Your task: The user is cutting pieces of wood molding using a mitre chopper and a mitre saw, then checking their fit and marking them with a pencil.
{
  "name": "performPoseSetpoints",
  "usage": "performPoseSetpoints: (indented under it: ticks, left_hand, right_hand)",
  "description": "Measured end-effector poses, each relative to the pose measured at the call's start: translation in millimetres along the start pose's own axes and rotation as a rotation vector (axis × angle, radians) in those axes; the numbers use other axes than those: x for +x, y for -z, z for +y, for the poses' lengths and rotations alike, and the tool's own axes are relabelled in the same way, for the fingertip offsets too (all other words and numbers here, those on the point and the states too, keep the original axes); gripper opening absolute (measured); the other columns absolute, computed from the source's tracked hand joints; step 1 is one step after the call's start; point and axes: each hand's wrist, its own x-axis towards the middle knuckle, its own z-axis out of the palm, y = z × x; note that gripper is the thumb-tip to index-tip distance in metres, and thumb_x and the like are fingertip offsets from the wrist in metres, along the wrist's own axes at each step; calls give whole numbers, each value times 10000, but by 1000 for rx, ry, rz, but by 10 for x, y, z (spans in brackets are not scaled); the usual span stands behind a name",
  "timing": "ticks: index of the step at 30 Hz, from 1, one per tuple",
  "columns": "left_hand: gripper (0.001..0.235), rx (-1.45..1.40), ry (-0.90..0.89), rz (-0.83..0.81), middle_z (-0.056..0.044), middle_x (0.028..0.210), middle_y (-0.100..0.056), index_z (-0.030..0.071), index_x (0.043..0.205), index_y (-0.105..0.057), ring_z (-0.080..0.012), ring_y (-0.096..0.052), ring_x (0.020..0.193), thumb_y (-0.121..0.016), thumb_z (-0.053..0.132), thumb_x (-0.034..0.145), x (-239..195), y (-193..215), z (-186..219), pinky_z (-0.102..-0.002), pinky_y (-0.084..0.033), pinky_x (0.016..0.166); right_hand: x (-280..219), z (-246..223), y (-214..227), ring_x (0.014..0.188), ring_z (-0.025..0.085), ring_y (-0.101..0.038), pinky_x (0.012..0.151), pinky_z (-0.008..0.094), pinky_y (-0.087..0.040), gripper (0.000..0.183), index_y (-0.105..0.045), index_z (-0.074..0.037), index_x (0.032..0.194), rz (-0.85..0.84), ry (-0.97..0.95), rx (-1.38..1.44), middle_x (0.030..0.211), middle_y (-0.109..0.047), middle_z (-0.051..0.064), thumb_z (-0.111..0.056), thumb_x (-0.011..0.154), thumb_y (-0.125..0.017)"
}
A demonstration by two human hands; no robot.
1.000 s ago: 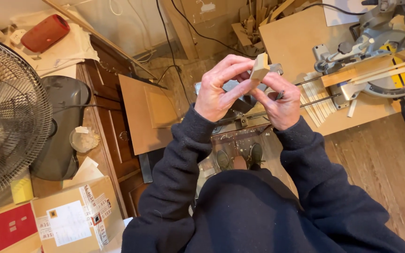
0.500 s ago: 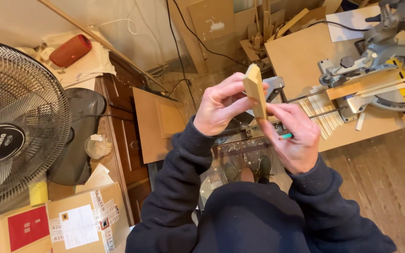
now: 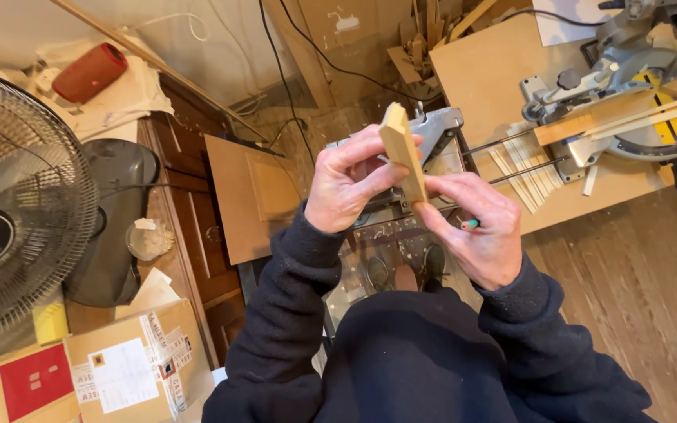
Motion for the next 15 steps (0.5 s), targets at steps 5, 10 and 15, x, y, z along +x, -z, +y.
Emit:
performPoseSetpoints:
  ticks: [5, 10, 15]
  left_hand:
    - [290, -60, 108, 331, -115, 1209, -702, -18, 1315, -672, -176, -682, 1039, -673, 94, 1047, -345, 105, -108, -315, -586, 880]
    - [357, -231, 125, 696, -107, 1131, -711, -26, 1335, -626, -161, -693, 940, -644, 200, 1059, -739, 253, -320, -312, -600, 768]
    - [371, -294, 108, 790, -108, 1143, -699, -18, 1366, -596, -164, -685, 973, -631, 218, 1083, -909, 305, -486, -321, -592, 817]
  right_hand:
    - [-315, 345, 170, 965, 186, -702, 837, 297, -571, 292, -691, 1, 1205, -61, -204, 265, 1099, -730, 98, -36, 922, -750]
    - [-723, 962, 230, 992, 176, -714, 850, 280, -590, 284, -574, -4, 1270, -14, -442, 595, 1121, -716, 104, -114, 1018, -644]
    - [-815, 1363, 263, 808, 144, -627, 656, 216, -436, 293, -520, -11, 1286, -4, -460, 536, 995, -686, 133, -219, 1084, -565]
